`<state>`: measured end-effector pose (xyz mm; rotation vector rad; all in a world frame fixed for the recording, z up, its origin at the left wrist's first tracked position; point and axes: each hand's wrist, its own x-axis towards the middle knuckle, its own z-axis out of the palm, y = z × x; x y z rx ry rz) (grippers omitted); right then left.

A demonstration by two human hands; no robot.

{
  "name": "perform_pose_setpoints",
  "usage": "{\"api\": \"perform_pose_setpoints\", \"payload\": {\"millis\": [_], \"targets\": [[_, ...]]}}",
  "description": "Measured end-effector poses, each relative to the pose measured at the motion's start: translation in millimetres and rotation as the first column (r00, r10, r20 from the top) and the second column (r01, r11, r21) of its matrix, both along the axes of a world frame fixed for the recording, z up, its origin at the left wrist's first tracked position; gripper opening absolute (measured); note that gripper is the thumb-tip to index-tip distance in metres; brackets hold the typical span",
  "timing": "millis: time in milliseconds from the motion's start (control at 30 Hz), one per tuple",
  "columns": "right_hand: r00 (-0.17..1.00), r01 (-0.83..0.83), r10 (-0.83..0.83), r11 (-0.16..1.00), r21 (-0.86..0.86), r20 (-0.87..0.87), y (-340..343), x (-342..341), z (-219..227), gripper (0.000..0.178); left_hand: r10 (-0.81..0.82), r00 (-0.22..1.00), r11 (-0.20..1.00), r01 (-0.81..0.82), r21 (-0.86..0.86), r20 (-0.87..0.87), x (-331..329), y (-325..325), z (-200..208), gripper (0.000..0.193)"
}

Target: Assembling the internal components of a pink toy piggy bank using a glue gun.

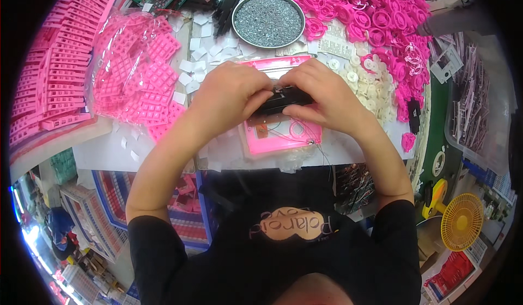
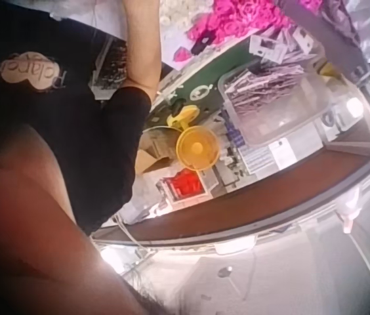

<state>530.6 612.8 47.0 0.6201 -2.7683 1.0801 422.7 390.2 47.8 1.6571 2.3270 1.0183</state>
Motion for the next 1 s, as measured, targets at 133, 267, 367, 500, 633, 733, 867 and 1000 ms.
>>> {"api": "perform_pose_setpoints", "payload": {"millis": [133,267,367,500,633,733,867,1000], "targets": [[1.0,-0.001,0.001,1.0,0.006,-0.005,-2,0,0,0.044,0.02,1.0,1.0,-0.02,0.022,0.016,4,-7,-4,0.012],[0.999,-0.032,0.034,0.997,0.066,-0.033,-4,-1,4,0.041,-0.041,0.995,0.998,0.045,-0.039,0.086,-1,-3,5,0.012],[0.999,-0.021,0.024,0.995,0.093,-0.032,-5,1,8,0.039,-0.024,0.995,0.996,0.033,-0.084,0.098,2,-4,10,0.011],[0.994,0.015,0.005,0.984,0.179,-0.111,-9,7,10,0.039,0.032,0.986,0.999,-0.027,-0.037,0.162,12,-8,10,0.008],[0.989,0.046,-0.009,0.967,0.252,-0.147,-16,10,15,0.038,0.159,0.924,0.985,-0.126,-0.116,0.349,13,-6,4,0.01],[0.994,0.038,-0.004,0.952,0.303,-0.113,-20,8,21,0.037,0.224,0.886,0.968,-0.154,-0.2,0.405,7,4,6,0.015],[0.989,0.074,-0.035,0.959,0.273,-0.145,-23,10,19,0.035,0.238,0.825,0.957,-0.108,-0.27,0.513,-2,8,11,0.019],[0.973,0.101,-0.045,0.966,0.239,-0.228,-23,13,12,0.03,0.224,0.815,0.958,-0.084,-0.274,0.534,-4,11,10,0.018]]}}
